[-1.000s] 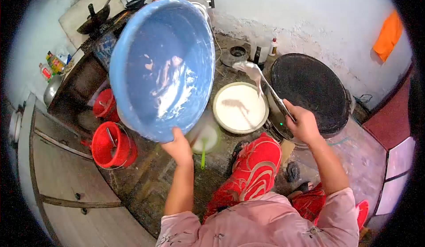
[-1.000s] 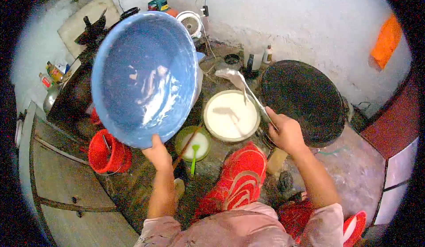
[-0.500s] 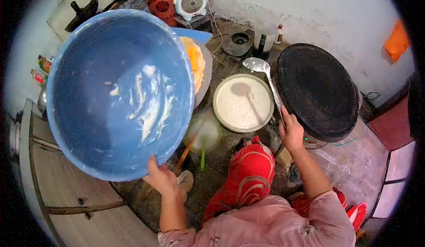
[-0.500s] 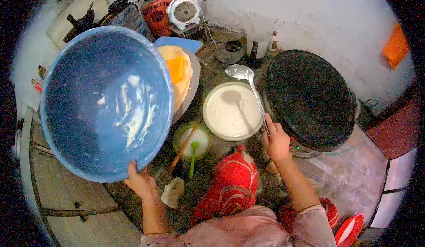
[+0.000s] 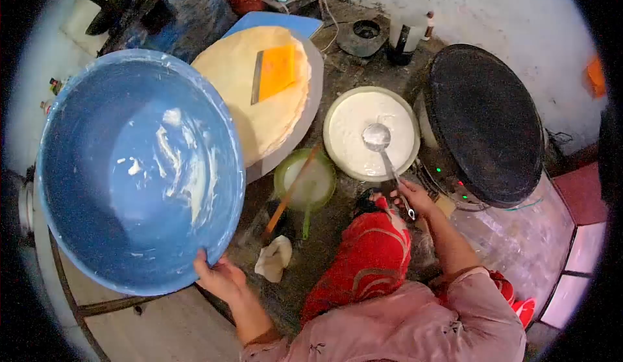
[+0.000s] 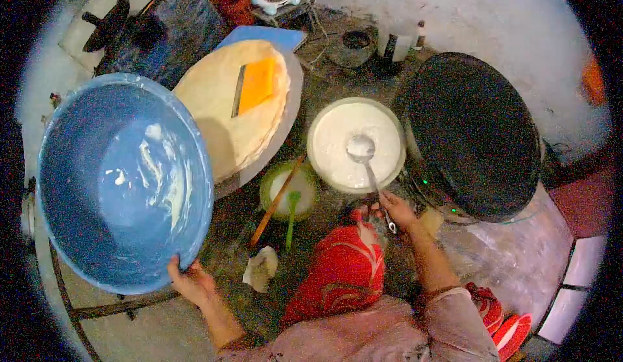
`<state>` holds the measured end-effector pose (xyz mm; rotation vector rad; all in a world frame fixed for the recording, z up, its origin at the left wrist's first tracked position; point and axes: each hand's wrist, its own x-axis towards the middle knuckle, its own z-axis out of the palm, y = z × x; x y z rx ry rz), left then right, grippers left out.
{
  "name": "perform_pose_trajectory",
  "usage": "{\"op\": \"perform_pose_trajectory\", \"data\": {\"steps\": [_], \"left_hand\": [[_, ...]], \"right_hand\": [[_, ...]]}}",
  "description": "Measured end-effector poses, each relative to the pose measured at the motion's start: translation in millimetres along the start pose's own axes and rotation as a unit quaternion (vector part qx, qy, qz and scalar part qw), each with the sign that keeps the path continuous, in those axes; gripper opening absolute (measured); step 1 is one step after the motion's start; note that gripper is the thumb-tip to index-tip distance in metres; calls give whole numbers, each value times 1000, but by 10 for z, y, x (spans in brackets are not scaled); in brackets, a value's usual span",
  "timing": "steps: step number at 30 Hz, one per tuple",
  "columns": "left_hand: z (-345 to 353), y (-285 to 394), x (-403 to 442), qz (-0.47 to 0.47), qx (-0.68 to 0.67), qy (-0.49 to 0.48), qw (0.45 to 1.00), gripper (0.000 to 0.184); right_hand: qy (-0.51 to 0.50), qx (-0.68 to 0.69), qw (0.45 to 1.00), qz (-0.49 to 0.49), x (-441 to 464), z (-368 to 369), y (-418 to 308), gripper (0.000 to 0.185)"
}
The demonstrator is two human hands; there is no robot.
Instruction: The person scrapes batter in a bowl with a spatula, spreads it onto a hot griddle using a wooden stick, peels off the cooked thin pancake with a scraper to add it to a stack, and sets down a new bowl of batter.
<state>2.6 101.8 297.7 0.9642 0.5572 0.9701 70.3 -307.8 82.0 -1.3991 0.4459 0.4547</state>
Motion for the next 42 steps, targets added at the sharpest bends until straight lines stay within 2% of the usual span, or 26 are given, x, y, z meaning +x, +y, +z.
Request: {"op": "perform_pose_trajectory", "data": {"steps": [1,2,3,4,6,8,11,12,13,14,15,17,18,19,20,21,25,29,31,33,35,37,38,40,41,42], "left_hand": [[-79,-85,87,8,-21,19,1000,42],[-82,-84,97,14,-13,26,999,42],[-55,-99,73,7,-37,19,999,42],[2,-115,40,-1,-61,12,998,42],[178,-130,-58,15,-60,35,997,40],[223,-143,-62,14,-85,30,996,40],[-103,-262,73,-9,-80,44,996,47],[-66,-316,70,-15,-104,44,994,49],[88,-267,6,2,-79,34,996,51],[108,-275,-1,-4,-80,36,996,51],[101,-302,12,3,-76,53,996,50],[262,-343,16,40,-84,77,993,47],[262,-373,11,44,-80,78,993,47],[202,-391,30,36,-88,72,993,45],[156,-406,39,29,-92,66,993,44],[152,-446,45,40,-92,71,992,41],[116,-454,64,27,-83,37,995,40],[-43,-464,78,26,-80,75,994,41],[42,-424,80,18,-81,71,994,43],[388,-338,-19,38,-121,110,986,47],[393,-331,21,46,-119,108,986,49],[310,-386,66,30,-137,91,986,51],[256,-412,99,26,-143,88,985,51],[319,-370,84,32,-97,76,992,50],[378,-380,37,47,-32,89,994,45],[228,-391,76,46,-36,89,994,45]], "right_hand": [[0,-214,974,-71,353,-308,450,53],[79,-477,858,-176,436,-369,586,50],[72,-531,832,-142,256,-223,224,47],[66,-585,801,-109,19,-54,-316,43],[-57,-462,880,-93,201,-21,-754,35],[-121,-482,865,-68,180,343,-1373,30],[-300,-594,742,-87,327,1067,-1791,36],[-351,-636,684,-62,325,1381,-1914,37],[-385,-708,590,-50,538,1614,-1696,40],[-397,-745,528,-89,772,1743,-1330,41],[-342,-736,571,-127,822,1831,-950,44],[-314,-705,631,-78,1153,1930,-212,47],[-351,-676,648,8,1394,1954,155,47],[-355,-674,648,8,1454,1873,531,47],[-278,-445,846,96,1449,1717,914,45],[-170,-170,954,180,1406,1666,993,43],[-206,-214,934,197,1507,1674,855,42],[-240,-274,908,206,1457,1713,635,43],[-281,-148,907,276,1362,1788,665,47],[-372,-144,885,238,2012,1738,2315,46],[-311,-74,913,253,2341,1720,2928,43],[-174,-434,867,170,1421,1915,738,43],[-134,-476,854,160,1215,1929,246,43],[-82,-503,847,154,994,1892,-393,44],[-3,-572,820,31,1248,1765,61,50],[6,-566,824,30,1150,1755,-184,48]]}}
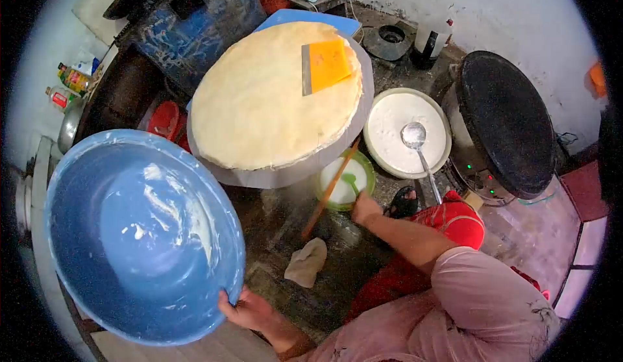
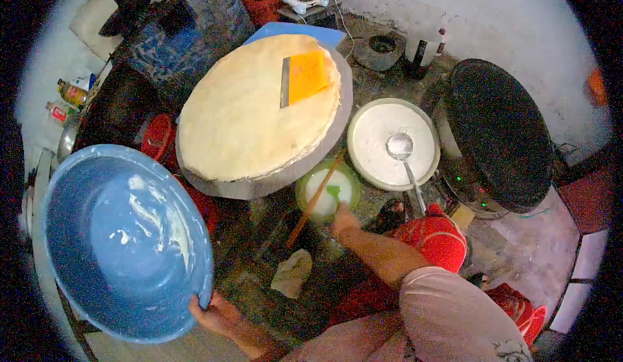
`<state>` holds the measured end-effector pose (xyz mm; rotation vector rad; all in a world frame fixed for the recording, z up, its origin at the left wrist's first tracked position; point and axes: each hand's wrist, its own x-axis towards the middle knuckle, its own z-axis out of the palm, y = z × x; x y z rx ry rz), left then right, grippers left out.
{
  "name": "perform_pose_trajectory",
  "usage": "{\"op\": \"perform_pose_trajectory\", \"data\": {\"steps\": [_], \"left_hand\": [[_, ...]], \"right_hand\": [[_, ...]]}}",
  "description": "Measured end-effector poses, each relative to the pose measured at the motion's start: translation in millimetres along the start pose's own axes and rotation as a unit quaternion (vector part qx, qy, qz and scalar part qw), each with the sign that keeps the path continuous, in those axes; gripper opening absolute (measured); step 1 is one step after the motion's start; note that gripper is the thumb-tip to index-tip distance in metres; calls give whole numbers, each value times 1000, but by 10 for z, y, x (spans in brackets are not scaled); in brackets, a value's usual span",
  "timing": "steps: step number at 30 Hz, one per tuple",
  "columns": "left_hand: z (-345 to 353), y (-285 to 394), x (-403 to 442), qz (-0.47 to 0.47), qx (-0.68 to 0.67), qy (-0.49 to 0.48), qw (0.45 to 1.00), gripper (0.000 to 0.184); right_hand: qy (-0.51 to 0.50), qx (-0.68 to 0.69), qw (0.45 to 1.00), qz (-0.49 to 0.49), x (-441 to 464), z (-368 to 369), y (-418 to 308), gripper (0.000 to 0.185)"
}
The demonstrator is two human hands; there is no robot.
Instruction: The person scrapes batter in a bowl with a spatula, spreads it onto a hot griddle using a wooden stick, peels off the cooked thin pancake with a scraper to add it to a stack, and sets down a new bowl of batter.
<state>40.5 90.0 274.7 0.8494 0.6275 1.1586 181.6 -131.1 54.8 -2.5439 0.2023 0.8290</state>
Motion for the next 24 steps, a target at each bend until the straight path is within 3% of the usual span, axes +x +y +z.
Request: {"op": "perform_pose_trajectory", "data": {"steps": [2,5,7,8,9,10,12,14,16,17,18,20,22,24], "left_hand": [[-412,-5,203,-62,48,-20,997,34],[-183,194,-2,-93,16,-20,995,27],[-86,320,-102,-91,37,9,995,30],[-74,373,-148,-92,57,33,994,34],[-255,283,-5,-79,-10,-37,996,41],[-333,260,5,-74,-18,-34,996,41],[-441,304,29,-24,79,-41,996,45],[-542,368,70,-20,111,-43,993,48],[-466,520,73,-76,47,-67,994,50],[-160,750,-108,-92,4,-20,996,51],[-173,804,-135,-89,-2,-18,996,51],[-202,887,-192,-151,62,-30,986,50],[-193,930,-314,-160,66,-57,983,48],[-468,596,-441,-186,47,-173,966,48]], "right_hand": [[11,6,1000,4,-146,-463,-135,46],[2,-118,991,-62,-325,-945,-5,40],[-38,-244,950,-190,-661,-1330,44,23],[-34,-208,957,-197,-777,-1466,137,25],[-22,-176,964,-200,-915,-1575,186,27],[-4,-89,978,-187,-1072,-1682,269,31],[-3,75,987,-139,-1497,-1928,361,34],[-54,272,958,-66,-2149,-2279,259,36],[-68,431,900,-19,-2679,-2482,234,35],[-68,496,865,-16,-2868,-2522,286,34],[-67,494,867,-22,-3039,-2531,301,34],[-89,552,805,-200,-3320,-2585,319,32],[-108,522,823,-197,-3528,-2666,193,29],[-62,471,844,-250,-3567,-2512,351,28]]}}
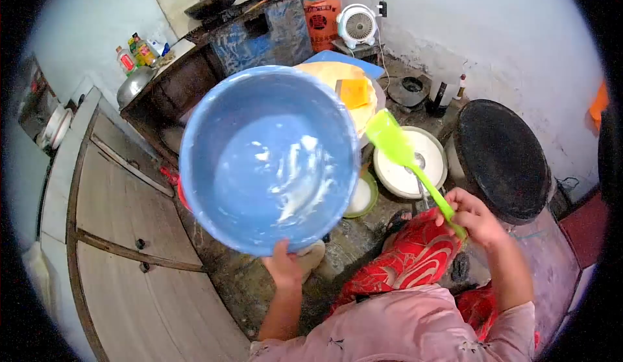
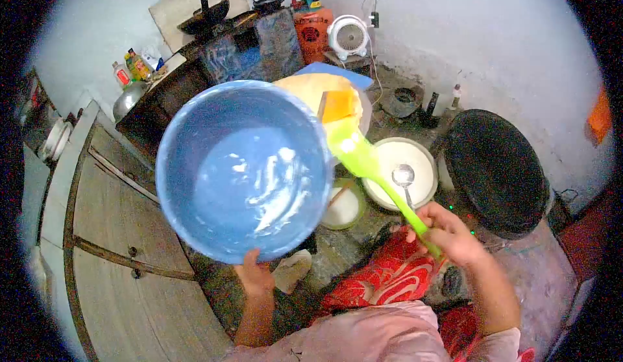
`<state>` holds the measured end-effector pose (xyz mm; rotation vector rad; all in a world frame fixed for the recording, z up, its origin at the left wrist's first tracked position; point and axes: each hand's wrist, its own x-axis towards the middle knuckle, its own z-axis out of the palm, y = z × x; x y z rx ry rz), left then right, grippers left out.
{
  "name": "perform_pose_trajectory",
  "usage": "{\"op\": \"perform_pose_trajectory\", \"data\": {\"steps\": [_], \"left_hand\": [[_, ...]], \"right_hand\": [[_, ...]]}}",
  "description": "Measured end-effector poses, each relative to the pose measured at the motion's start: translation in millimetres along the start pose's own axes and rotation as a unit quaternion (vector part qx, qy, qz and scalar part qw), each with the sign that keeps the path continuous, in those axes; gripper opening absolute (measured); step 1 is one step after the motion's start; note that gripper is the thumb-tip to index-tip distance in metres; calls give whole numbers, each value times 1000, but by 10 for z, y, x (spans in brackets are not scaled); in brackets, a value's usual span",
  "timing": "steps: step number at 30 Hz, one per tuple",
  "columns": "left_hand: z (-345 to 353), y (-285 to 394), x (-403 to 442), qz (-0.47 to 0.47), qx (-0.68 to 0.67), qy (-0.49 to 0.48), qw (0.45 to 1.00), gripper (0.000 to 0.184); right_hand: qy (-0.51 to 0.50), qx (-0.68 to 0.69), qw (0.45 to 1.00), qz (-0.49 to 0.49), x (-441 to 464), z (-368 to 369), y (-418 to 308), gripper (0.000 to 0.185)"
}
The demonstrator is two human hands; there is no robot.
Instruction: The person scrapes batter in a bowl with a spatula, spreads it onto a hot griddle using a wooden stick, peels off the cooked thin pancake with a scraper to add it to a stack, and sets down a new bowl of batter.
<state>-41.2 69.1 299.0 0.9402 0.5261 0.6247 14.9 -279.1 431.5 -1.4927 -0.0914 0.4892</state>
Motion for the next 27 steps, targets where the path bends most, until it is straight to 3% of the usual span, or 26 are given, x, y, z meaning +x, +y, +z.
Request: {"op": "perform_pose_trajectory", "data": {"steps": [2,3,4,6,8,9,11,12,14,16,17,19,22,25,27], "left_hand": [[169,-6,-163,-8,-37,-27,999,47],[252,17,-246,-40,-4,-26,999,47],[358,74,-341,-73,29,-25,997,47],[573,244,-564,-107,74,-30,991,46],[530,88,-577,-74,77,-104,989,45],[583,41,-624,-22,33,-144,989,40],[651,-75,-696,32,54,-158,985,38],[670,-125,-727,84,75,-167,979,36],[666,-174,-766,73,108,-160,978,34],[670,-182,-771,106,93,-201,969,54],[664,-183,-765,107,96,-201,969,54],[657,-183,-757,48,66,-129,988,35],[600,-122,-738,17,54,-163,985,36],[634,-56,-839,73,115,-197,971,36],[657,-50,-827,106,156,-216,958,36]], "right_hand": [[45,-48,998,-15,1,7,85,25],[78,-260,950,-153,34,93,37,23],[106,-456,839,-276,56,172,-31,21],[120,-568,772,-259,45,223,-156,36],[156,-636,706,-271,107,271,-231,46],[161,-635,705,-271,149,310,-257,46],[254,-647,647,-313,228,391,-275,51],[257,-646,646,-314,239,427,-265,51],[279,-690,605,-283,252,506,-219,53],[267,-690,619,-265,169,561,-59,54],[226,-708,620,-253,91,564,63,55],[183,-723,620,-242,-39,520,320,55],[170,-696,658,-232,-94,472,398,57],[296,-685,617,-249,-48,501,-22,52],[274,-690,621,-249,-69,492,53,51]]}}
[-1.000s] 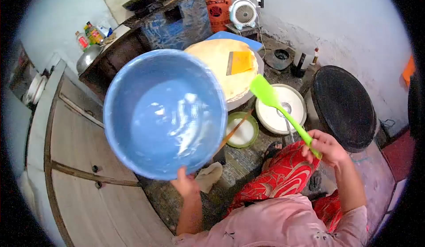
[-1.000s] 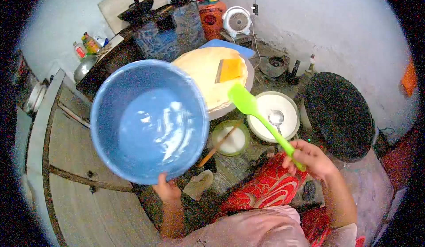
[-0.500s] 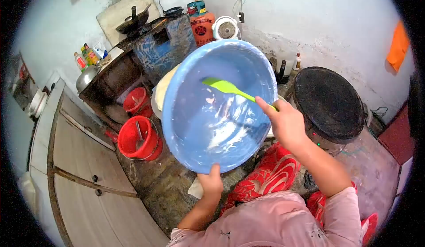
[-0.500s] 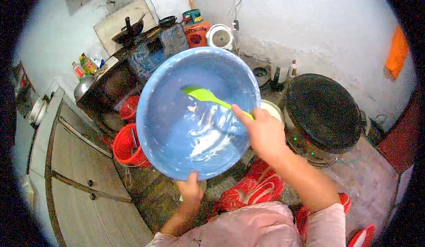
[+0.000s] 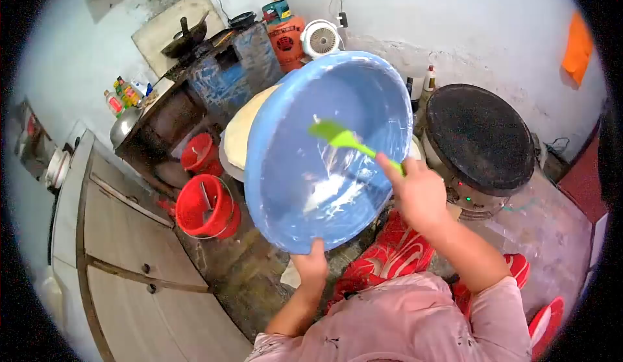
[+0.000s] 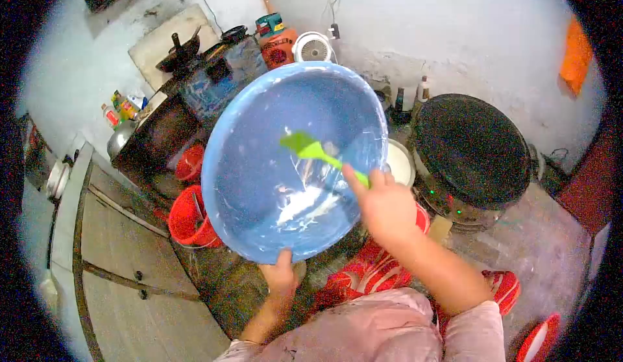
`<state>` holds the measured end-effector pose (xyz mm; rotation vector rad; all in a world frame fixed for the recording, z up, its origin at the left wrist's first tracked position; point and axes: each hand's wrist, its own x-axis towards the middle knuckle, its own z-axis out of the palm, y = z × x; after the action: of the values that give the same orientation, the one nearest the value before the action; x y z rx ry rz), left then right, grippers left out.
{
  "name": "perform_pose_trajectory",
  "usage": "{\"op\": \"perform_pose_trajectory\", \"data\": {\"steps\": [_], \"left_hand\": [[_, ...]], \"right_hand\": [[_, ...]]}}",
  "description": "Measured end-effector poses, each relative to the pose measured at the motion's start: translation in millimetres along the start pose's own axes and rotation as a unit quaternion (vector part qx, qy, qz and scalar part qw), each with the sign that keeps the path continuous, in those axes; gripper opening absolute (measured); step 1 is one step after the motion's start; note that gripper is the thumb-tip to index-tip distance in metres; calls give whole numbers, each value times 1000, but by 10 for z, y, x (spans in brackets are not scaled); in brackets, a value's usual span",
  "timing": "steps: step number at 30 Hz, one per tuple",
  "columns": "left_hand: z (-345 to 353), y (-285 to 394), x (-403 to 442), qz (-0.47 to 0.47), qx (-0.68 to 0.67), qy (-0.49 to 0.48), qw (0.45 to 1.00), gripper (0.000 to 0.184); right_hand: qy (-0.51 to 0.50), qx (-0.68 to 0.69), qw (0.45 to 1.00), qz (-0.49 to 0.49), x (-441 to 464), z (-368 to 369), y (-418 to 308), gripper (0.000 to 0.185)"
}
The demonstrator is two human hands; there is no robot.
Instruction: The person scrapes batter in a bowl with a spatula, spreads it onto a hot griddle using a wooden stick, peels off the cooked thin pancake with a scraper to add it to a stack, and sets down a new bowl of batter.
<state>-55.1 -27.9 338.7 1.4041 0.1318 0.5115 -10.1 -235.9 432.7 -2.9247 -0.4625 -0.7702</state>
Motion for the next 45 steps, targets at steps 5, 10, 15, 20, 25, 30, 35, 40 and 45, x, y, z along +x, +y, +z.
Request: {"op": "perform_pose_trajectory", "data": {"steps": [5,10,15,20,25,30,35,40,45], "left_hand": [[-38,-229,67,-58,-110,60,990,35],[-102,-367,6,-48,6,34,998,52],[-10,-221,-8,-48,-32,10,998,41],[3,-270,0,-54,-84,74,992,30],[-2,-278,-3,-48,-2,43,998,51],[-72,-448,33,-113,-91,95,985,56],[-37,-383,-13,-68,-11,10,998,60],[8,-260,11,-88,-109,75,987,50],[35,-174,9,-66,-61,94,991,46]], "right_hand": [[-102,46,992,-57,-401,271,25,46],[20,6,999,38,88,-28,113,55],[-24,2,1000,-10,-208,226,114,52],[-96,17,994,52,-304,231,176,47],[-20,9,999,49,-301,339,135,49],[-85,16,995,59,-322,168,167,49],[-67,0,991,114,-193,233,248,48],[-119,83,988,55,-510,353,88,50],[-48,19,993,102,-204,58,333,52]]}}
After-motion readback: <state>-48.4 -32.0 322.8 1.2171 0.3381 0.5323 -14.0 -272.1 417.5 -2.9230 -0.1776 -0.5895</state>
